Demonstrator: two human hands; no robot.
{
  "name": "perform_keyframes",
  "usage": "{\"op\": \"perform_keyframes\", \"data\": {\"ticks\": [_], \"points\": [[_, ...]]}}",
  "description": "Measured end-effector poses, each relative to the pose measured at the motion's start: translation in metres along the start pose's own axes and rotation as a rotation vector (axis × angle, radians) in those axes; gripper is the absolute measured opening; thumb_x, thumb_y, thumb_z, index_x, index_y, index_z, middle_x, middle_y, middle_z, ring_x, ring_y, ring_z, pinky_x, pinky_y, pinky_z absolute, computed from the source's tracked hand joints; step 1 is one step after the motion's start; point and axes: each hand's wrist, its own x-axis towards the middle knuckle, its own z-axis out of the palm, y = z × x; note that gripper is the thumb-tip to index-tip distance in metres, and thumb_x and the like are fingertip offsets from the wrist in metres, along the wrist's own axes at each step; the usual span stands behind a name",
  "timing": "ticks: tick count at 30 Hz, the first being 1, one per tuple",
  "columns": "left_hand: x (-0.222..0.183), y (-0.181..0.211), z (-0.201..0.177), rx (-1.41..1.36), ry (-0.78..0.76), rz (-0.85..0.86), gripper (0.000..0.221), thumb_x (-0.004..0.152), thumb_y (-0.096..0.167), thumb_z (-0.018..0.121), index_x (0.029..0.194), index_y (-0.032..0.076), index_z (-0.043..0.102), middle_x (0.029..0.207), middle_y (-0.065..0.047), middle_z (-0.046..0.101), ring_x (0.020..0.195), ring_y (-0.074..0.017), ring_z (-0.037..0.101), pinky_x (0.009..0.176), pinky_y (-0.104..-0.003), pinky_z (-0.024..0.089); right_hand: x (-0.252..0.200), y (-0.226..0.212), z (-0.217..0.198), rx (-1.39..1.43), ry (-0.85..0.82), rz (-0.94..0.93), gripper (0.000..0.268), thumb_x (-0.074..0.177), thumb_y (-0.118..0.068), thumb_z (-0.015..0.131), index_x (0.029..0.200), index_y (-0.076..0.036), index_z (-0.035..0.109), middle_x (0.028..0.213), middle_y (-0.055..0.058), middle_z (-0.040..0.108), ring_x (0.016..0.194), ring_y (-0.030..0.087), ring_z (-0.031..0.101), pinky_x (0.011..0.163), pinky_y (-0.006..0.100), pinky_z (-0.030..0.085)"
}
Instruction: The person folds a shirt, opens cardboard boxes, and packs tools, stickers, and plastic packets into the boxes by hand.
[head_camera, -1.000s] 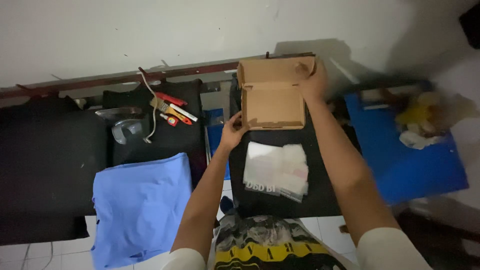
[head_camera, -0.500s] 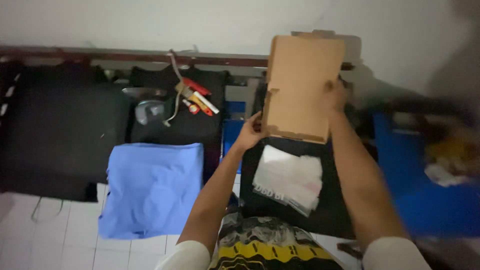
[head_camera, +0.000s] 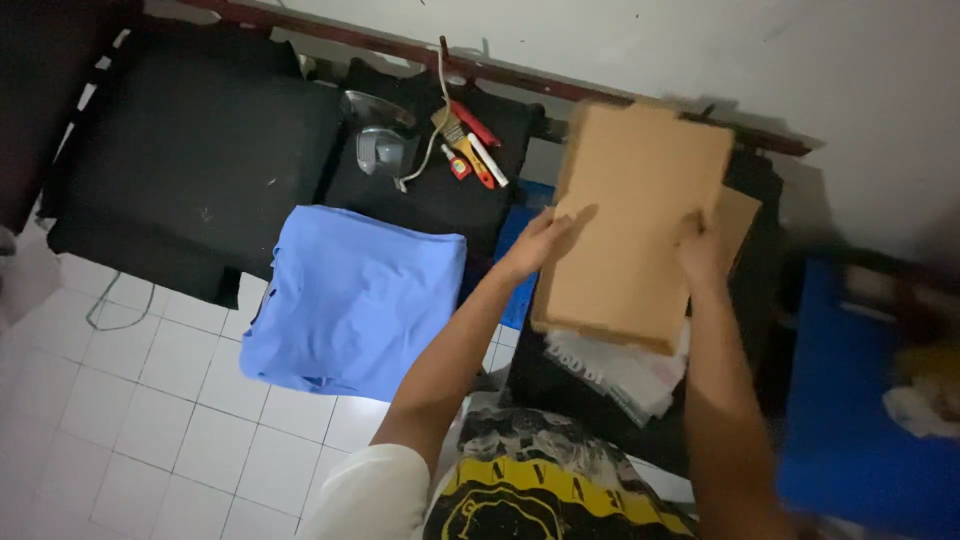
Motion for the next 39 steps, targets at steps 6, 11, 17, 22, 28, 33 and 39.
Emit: {"op": "perform_keyframes", "data": {"ticks": [6, 11, 17, 22, 28, 33, 39], "points": [[-0.017, -0.015, 0.002, -0.109, 0.110, -0.015, 0.027, 0.113, 0.023, 0.052, 0.093, 0.006, 0.056, 0.068, 0.002, 0.050, 0.055, -0.0084, 0.046, 0.049, -0.027, 0.041, -0.015, 0.075, 0.034, -0.159, 0.016, 0.014, 0.049, 0.117, -0.039, 0.053, 0.116, 0.007, 0.069, 0.092, 0.019, 0.068, 0.085, 0.025, 0.067, 0.079, 0.040, 0.051], [-0.045, -0.002, -0.003, -0.022, 0.227, -0.021, 0.028, 0.106, 0.024, 0.050, 0.081, 0.011, 0.050, 0.054, 0.001, 0.048, 0.043, -0.0103, 0.047, 0.039, -0.029, 0.038, -0.038, 0.109, 0.039, 0.321, -0.113, -0.372, 0.038, 0.101, -0.018, 0.061, 0.134, 0.000, 0.058, 0.108, 0.008, 0.064, 0.096, 0.018, 0.060, 0.084, 0.034, 0.050], [-0.044, -0.009, -0.002, -0.200, 0.167, -0.027, 0.019, 0.109, 0.021, 0.056, 0.097, 0.007, 0.058, 0.073, 0.004, 0.052, 0.062, -0.0064, 0.049, 0.055, -0.026, 0.042, -0.096, 0.073, 0.029, 0.353, -0.052, -0.171, 0.037, 0.105, -0.024, 0.059, 0.135, -0.002, 0.054, 0.112, 0.006, 0.066, 0.100, 0.014, 0.061, 0.086, 0.028, 0.051], [-0.048, -0.016, 0.009, -0.025, 0.125, -0.119, 0.021, 0.103, 0.025, 0.055, 0.108, 0.008, 0.065, 0.084, 0.003, 0.062, 0.074, -0.0073, 0.057, 0.066, -0.025, 0.048, -0.125, 0.061, 0.008, 0.287, -0.012, 0.011, 0.038, 0.106, -0.031, 0.058, 0.131, -0.003, 0.056, 0.110, 0.010, 0.067, 0.099, 0.018, 0.064, 0.085, 0.032, 0.051], [-0.070, -0.024, 0.009, 0.276, 0.123, -0.039, 0.030, 0.109, 0.030, 0.054, 0.100, 0.003, 0.064, 0.082, 0.003, 0.060, 0.077, -0.0057, 0.054, 0.069, -0.024, 0.047, -0.136, 0.079, 0.009, 0.271, -0.027, 0.005, 0.037, 0.104, -0.032, 0.056, 0.126, -0.003, 0.060, 0.114, 0.011, 0.068, 0.104, 0.021, 0.065, 0.089, 0.034, 0.051], [-0.076, -0.030, -0.003, 0.227, 0.179, 0.000, 0.026, 0.109, 0.026, 0.055, 0.099, 0.003, 0.062, 0.080, 0.004, 0.054, 0.074, -0.0055, 0.050, 0.066, -0.024, 0.044, -0.141, 0.056, 0.012, 0.248, -0.080, 0.037, 0.038, 0.102, -0.033, 0.058, 0.129, -0.005, 0.058, 0.117, 0.009, 0.065, 0.107, 0.020, 0.063, 0.088, 0.033, 0.049], [-0.079, -0.022, -0.012, 0.218, 0.201, -0.004, 0.026, 0.108, 0.025, 0.052, 0.096, 0.004, 0.060, 0.079, 0.004, 0.057, 0.073, -0.0044, 0.053, 0.066, -0.023, 0.046, -0.130, 0.049, 0.023, 0.304, -0.121, -0.088, 0.037, 0.104, -0.033, 0.060, 0.126, -0.003, 0.059, 0.111, 0.009, 0.067, 0.103, 0.019, 0.063, 0.089, 0.032, 0.050]]}}
